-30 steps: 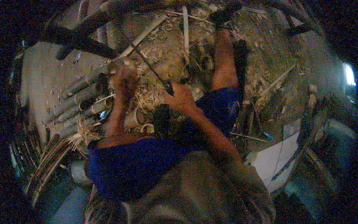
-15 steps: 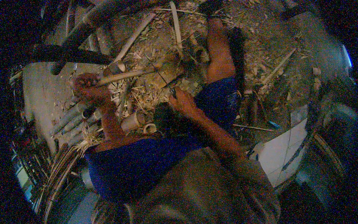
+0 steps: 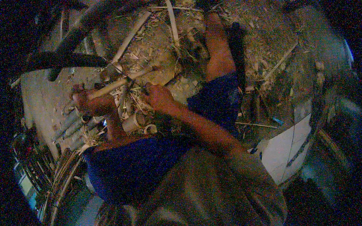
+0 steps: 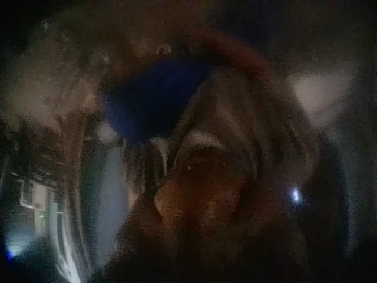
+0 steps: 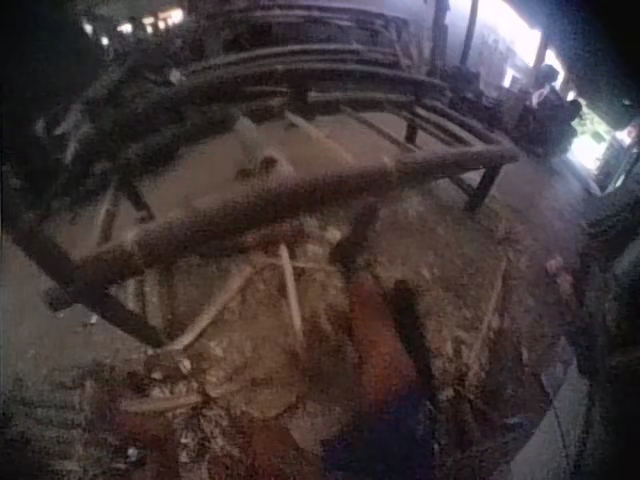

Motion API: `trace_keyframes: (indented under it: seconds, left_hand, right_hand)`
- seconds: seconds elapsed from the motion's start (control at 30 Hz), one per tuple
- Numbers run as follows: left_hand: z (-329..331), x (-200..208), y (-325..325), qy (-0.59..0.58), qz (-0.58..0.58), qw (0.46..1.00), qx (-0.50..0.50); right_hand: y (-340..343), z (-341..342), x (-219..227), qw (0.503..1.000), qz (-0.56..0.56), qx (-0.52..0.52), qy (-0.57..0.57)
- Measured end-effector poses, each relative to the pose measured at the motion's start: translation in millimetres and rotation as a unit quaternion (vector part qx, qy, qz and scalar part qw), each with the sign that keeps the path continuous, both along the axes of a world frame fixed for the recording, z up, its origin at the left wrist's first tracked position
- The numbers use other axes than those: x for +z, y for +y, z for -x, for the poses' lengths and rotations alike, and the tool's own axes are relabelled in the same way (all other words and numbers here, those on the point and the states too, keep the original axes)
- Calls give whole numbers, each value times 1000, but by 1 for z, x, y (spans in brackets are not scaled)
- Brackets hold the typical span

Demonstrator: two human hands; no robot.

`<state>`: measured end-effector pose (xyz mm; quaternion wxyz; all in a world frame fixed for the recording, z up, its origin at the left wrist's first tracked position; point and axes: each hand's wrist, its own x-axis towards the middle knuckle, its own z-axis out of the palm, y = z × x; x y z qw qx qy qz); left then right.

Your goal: The person sits on the ground and uses a knife to split and shape a bamboo segment. They repeatedly rotate the piece, shave its surface, and remove thin strips of bamboo.

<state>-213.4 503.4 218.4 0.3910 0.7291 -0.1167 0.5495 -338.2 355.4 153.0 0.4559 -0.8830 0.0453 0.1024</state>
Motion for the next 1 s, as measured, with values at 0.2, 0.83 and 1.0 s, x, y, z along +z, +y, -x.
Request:
trace_keyframes:
  seconds: [0.2, 0.83, 1.0]
  left_hand:
    - [6, 9, 4, 59, 117, 991, -42]
    - [11, 4, -1, 46, 184, 981, -46]
    - [12, -4, 9, 85, 126, 987, -51]
  right_hand:
    - [-3, 1, 37, 995, -26, 58, -83]
    - [-5, 0, 33, 993, 24, 56, -98]
    - [-25, -5, -44, 998, 60, -14, 30]
